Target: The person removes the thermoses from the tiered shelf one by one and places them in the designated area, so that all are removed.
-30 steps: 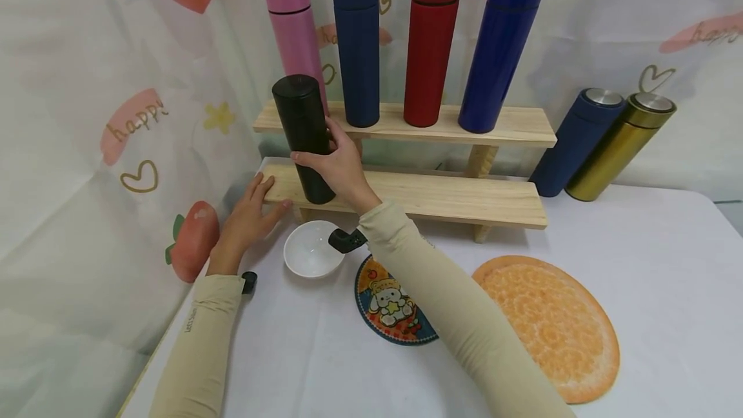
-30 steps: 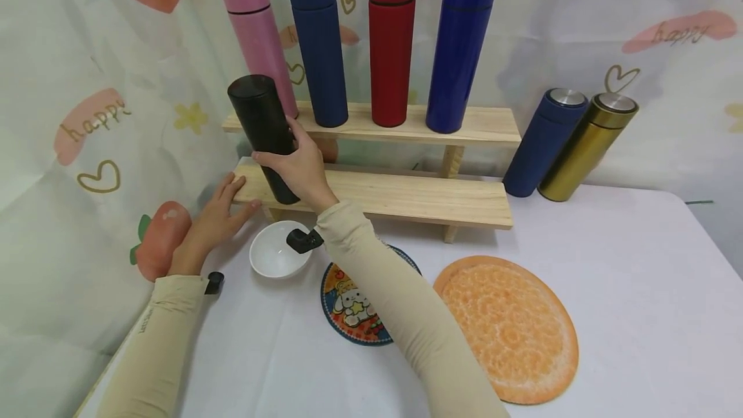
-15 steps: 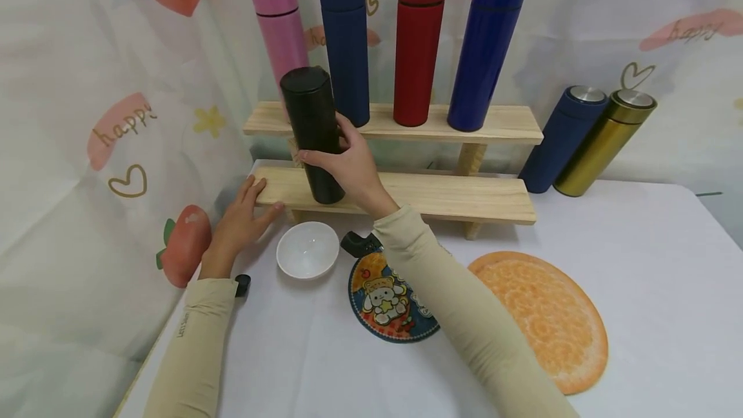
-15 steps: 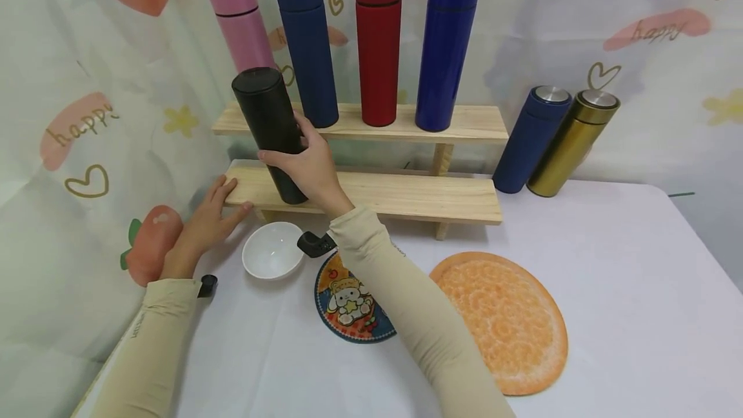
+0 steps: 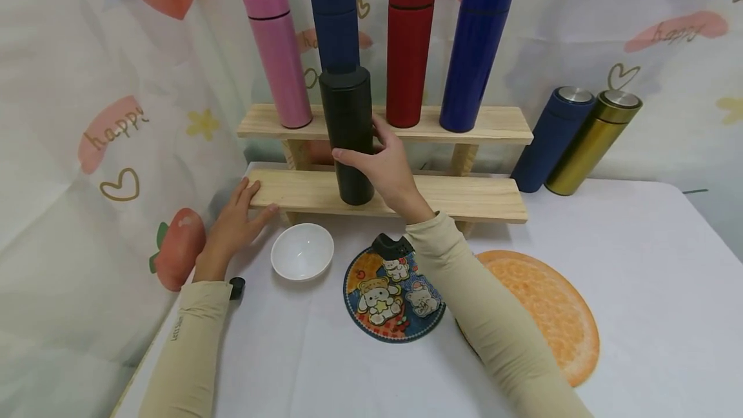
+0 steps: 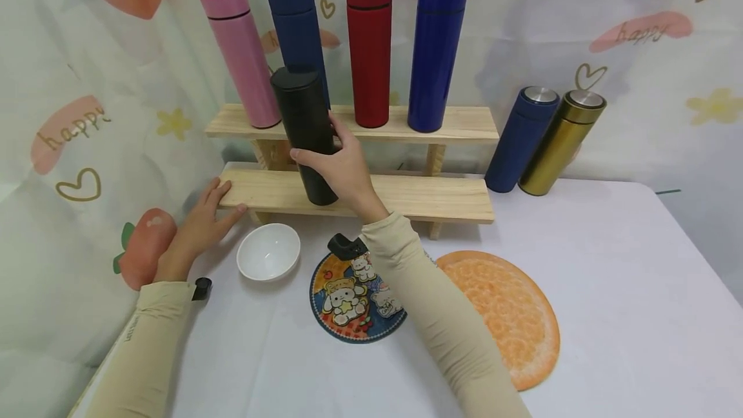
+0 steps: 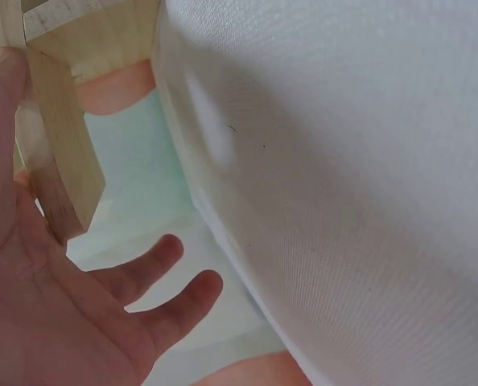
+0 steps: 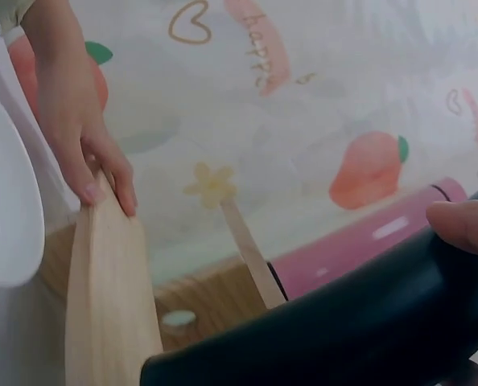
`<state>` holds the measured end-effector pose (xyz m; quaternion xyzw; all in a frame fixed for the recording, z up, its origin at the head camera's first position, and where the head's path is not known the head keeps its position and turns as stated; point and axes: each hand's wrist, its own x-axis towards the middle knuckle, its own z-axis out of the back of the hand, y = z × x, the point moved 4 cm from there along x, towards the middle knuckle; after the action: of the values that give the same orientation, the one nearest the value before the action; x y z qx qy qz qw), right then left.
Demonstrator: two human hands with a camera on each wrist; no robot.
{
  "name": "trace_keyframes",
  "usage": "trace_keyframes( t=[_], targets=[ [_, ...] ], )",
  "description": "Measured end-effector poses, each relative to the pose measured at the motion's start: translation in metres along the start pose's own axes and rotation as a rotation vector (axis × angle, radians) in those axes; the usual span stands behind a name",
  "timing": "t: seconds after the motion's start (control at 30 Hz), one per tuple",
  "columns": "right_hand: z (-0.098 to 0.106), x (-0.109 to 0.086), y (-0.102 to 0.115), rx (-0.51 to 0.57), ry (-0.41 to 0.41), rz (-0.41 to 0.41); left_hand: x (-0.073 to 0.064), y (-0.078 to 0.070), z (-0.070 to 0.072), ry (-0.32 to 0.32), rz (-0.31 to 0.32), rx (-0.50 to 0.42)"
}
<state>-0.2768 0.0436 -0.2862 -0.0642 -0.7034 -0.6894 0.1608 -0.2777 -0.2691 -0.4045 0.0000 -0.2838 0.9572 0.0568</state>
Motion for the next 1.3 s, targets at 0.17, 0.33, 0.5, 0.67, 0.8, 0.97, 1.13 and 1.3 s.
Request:
trace_keyframes(
  t=[0.17, 0.33, 0.5, 0.67, 0.8, 0.97, 1.13, 1.3],
  targets=[
    [0.019, -0.005, 0.003, -0.012, -0.026, -0.014, -0.001, 0.001, 0.0, 0.002, 0.0, 0.002],
    [0.039, -0.011, 0.003, -0.03, -0.05, -0.02, -0.001, 0.0, 0.0, 0.0, -0.005, 0.005],
    [0.058, -0.018, 0.006, -0.024, -0.067, 0.004, -0.003, -0.003, -0.001, 0.009, 0.002, 0.003],
    [0.08, -0.026, 0.009, -0.056, -0.1, -0.017, -0.003, -0.001, -0.001, 0.006, 0.0, -0.001],
    [0.098, -0.031, 0.012, -0.072, -0.131, -0.037, -0.001, 0.0, -0.002, 0.003, -0.006, 0.001],
    [0.118, -0.038, 0.017, -0.082, -0.155, -0.043, -0.001, 0.002, -0.002, 0.015, 0.003, 0.009],
    [0.139, -0.045, 0.021, -0.105, -0.192, -0.038, 0.0, 0.002, -0.001, 0.015, 0.006, 0.014],
    [0.161, -0.053, 0.024, -0.096, -0.248, -0.019, 0.0, -0.001, -0.002, 0.003, -0.012, 0.005]
  ],
)
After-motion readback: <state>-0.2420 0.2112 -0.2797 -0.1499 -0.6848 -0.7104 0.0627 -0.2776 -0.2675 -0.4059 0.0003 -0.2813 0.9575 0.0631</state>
